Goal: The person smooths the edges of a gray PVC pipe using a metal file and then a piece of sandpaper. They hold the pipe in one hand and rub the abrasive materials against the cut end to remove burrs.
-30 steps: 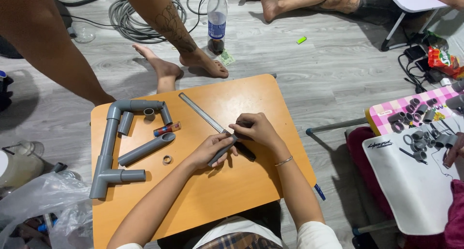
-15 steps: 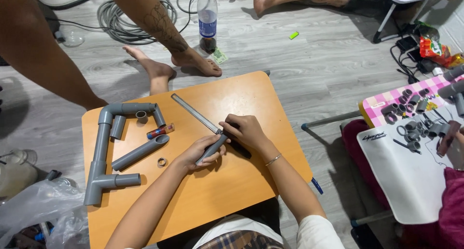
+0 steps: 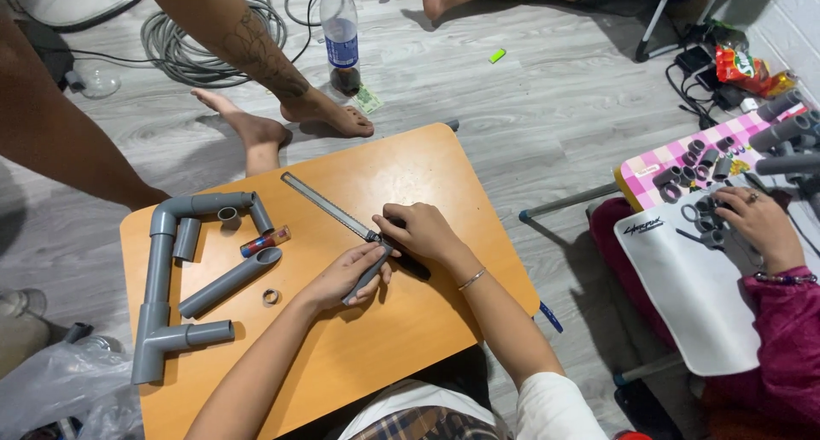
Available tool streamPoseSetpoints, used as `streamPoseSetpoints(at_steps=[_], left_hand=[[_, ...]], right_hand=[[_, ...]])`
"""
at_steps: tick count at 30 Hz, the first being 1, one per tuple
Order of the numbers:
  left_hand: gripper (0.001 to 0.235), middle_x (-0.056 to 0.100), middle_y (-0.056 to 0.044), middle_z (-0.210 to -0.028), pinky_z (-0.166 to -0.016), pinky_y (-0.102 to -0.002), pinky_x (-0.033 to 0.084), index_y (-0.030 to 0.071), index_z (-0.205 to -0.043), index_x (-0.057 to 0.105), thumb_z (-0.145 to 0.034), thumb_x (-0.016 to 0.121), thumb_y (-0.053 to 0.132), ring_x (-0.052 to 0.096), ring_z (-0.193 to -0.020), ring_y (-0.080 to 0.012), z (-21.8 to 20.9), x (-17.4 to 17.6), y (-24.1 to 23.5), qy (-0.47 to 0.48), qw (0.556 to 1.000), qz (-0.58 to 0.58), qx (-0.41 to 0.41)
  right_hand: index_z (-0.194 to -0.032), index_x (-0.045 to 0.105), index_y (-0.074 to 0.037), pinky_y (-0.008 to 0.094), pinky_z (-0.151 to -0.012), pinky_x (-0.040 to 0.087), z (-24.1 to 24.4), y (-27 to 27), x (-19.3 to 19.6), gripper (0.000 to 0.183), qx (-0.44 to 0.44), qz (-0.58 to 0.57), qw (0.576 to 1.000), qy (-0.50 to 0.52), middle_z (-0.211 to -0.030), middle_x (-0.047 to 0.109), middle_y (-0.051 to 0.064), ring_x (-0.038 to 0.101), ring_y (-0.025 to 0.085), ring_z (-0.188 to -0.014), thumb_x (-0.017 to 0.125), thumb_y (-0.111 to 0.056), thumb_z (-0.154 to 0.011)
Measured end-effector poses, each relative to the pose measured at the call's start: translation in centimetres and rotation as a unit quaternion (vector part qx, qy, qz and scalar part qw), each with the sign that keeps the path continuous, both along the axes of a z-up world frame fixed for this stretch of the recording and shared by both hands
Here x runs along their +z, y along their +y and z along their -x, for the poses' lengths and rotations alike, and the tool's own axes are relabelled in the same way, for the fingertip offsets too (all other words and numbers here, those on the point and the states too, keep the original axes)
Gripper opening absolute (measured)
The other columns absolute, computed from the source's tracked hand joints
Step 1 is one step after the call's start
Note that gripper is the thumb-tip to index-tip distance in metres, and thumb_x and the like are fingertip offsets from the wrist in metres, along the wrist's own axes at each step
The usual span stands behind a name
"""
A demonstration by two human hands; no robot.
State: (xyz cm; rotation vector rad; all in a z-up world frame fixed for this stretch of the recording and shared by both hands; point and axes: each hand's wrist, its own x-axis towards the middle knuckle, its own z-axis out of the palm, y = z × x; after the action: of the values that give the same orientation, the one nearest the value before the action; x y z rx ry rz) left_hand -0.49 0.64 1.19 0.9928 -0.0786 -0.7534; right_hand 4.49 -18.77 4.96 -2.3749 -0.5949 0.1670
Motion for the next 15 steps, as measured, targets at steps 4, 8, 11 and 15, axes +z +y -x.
streamPoseSetpoints(at_steps=[4, 8, 11, 15], left_hand=[[0.019, 0.059, -0.022, -0.076, -0.019, -0.023, 0.031, 0.001, -0.110, 0.049, -0.105, 0.042, 0.019, 0.039, -0.029, -0.0140, -0.4, -0.8, 0.5, 0.025, 1.000, 0.015, -0.008], [0.019, 0.059, -0.023, -0.075, -0.017, -0.025, 0.031, 0.001, -0.109, 0.048, -0.105, 0.043, 0.019, 0.038, -0.026, -0.0158, -0.4, -4.2, 0.0, 0.002, 1.000, -0.007, 0.022], [0.021, 0.061, -0.025, -0.075, -0.018, -0.028, 0.034, 0.000, -0.113, 0.050, -0.105, 0.045, 0.019, 0.040, -0.026, -0.0182, 0.2, -3.0, -0.7, -0.029, 0.997, -0.045, 0.046], [0.035, 0.068, -0.019, -0.072, -0.034, -0.028, 0.044, -0.001, -0.126, 0.049, -0.100, 0.052, 0.023, 0.057, -0.042, -0.0189, 2.3, 0.4, -1.9, -0.157, 0.959, -0.224, 0.080]], right_hand=[[-0.082, 0.058, -0.013, 0.043, -0.061, 0.052, -0.2, 0.2, -0.5, 0.039, -0.005, -0.001, 1.000, 0.003, -0.058, 0.063, 0.017, 0.067, 0.040, -0.062, 0.046, -0.046, -0.100], [-0.082, 0.057, -0.014, 0.040, -0.060, 0.052, 0.2, 0.5, -0.4, 0.037, -0.032, 0.005, 0.999, -0.037, -0.056, 0.063, 0.014, 0.068, 0.037, -0.060, 0.051, -0.047, -0.099], [-0.079, 0.058, -0.013, 0.040, -0.061, 0.053, 0.4, 0.6, 0.1, 0.039, -0.049, 0.021, 0.998, -0.033, -0.054, 0.061, 0.015, 0.067, 0.037, -0.059, 0.053, -0.048, -0.097], [-0.078, 0.060, -0.011, 0.044, -0.062, 0.051, 0.3, 0.3, 0.3, 0.039, -0.041, 0.017, 0.999, 0.014, -0.054, 0.061, 0.018, 0.065, 0.040, -0.060, 0.055, -0.046, -0.095]])
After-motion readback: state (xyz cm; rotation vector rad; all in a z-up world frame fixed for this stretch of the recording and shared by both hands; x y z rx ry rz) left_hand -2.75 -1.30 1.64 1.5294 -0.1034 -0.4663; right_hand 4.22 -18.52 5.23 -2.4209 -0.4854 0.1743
